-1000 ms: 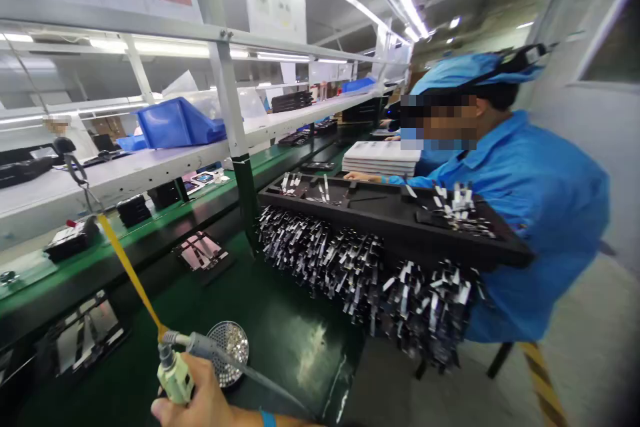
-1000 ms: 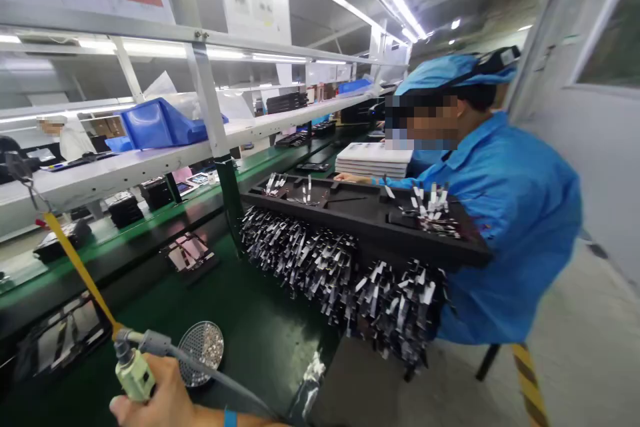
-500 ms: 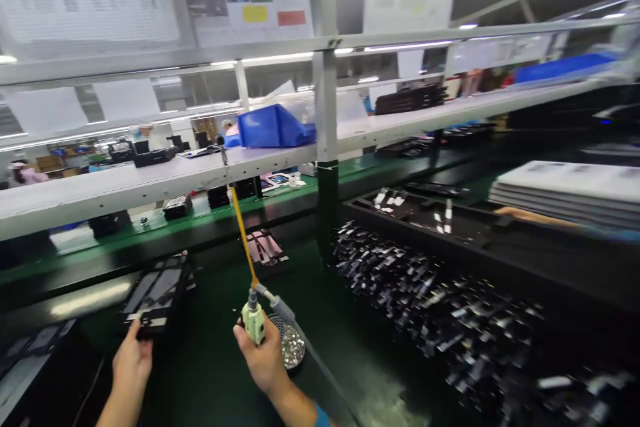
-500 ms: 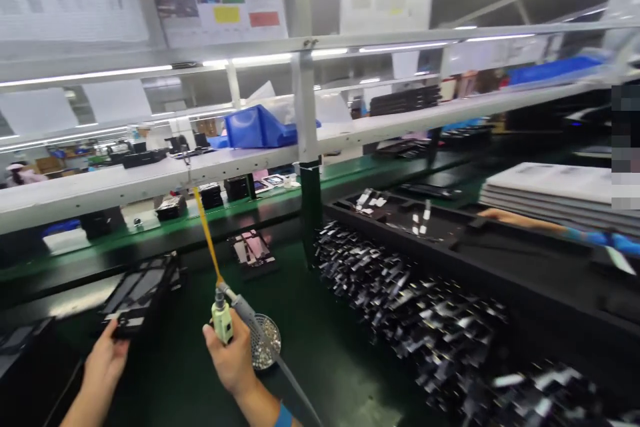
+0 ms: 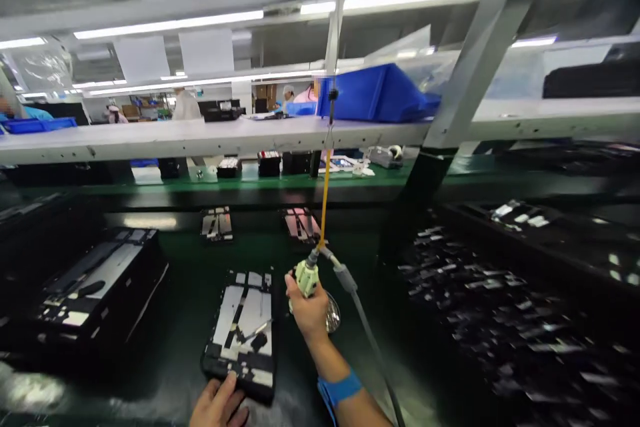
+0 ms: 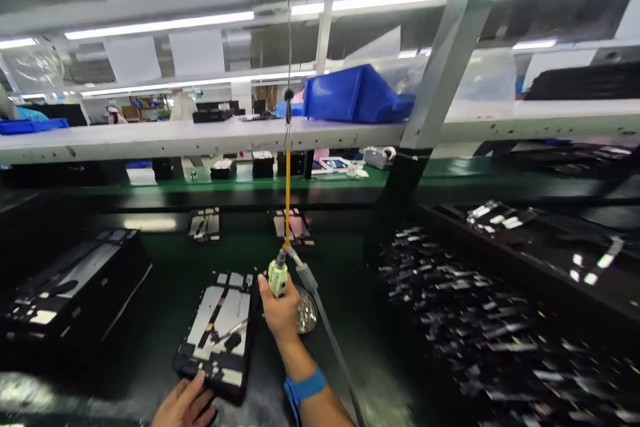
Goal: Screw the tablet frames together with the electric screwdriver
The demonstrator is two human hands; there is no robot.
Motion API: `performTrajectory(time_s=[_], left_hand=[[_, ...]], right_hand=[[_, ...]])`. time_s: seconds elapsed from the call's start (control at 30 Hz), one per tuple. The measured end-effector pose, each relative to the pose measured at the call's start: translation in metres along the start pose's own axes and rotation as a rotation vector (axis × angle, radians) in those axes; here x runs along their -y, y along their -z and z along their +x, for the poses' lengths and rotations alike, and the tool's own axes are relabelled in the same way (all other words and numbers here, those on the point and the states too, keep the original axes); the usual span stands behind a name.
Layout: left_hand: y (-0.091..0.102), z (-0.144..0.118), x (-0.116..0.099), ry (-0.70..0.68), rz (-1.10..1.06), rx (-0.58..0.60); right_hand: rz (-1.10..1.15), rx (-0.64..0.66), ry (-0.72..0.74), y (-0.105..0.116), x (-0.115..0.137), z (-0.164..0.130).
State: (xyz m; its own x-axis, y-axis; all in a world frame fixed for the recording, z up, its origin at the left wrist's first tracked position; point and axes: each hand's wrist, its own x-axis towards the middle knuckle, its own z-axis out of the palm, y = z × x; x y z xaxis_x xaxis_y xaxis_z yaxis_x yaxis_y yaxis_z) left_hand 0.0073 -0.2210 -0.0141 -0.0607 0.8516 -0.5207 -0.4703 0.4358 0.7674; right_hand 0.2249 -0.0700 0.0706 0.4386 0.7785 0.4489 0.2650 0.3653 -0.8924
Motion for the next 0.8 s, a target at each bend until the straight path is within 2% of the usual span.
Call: performTrajectory(time_s=[0.07, 0.13, 0.2, 0.33, 0.4, 0.47, 0.53, 0.67, 0.73, 0.8], left_hand=[[0.003, -0.029, -0.004, 0.101, 0.139, 0.076], [0.007, -0.048, -0.021, 0.101, 0.41, 0.206], [0.011, -0.054, -0.044, -0.115, 0.73, 0.32], [0.01, -0.033, -0.078, -0.791, 1.179, 0.355], [-0.001, -0.017, -0.089, -0.999, 1.352, 0.418], [-0.018, -0.002, -0.1, -1.124, 1.546, 0.52], [-0.037, 0.01, -0.112, -1.17, 1.744, 0.666], [-0.07, 0.021, -0.134, -1.111, 2.071, 0.944], [-0.078, 0.022, -0.141, -1.098, 2.138, 1.016], [-0.079, 0.019, -0.146, -1.085, 2.102, 1.059]], right_hand=[[0.009, 0.02, -0.011, -0.003, 0.0, -0.003], [0.005, 0.032, -0.026, -0.006, -0.002, -0.005], [-0.001, 0.02, -0.035, -0.008, -0.004, -0.007], [0.01, 0.023, -0.03, -0.011, -0.003, -0.01], [0.008, 0.03, -0.023, -0.011, -0.002, -0.012], [0.01, 0.032, -0.021, -0.012, -0.001, -0.013], [0.025, 0.026, -0.018, -0.012, -0.001, -0.013], [0.05, 0.007, -0.008, -0.012, -0.002, -0.013], [0.04, 0.001, 0.001, -0.011, -0.002, -0.012], [0.029, 0.001, 0.02, -0.01, -0.002, -0.011]])
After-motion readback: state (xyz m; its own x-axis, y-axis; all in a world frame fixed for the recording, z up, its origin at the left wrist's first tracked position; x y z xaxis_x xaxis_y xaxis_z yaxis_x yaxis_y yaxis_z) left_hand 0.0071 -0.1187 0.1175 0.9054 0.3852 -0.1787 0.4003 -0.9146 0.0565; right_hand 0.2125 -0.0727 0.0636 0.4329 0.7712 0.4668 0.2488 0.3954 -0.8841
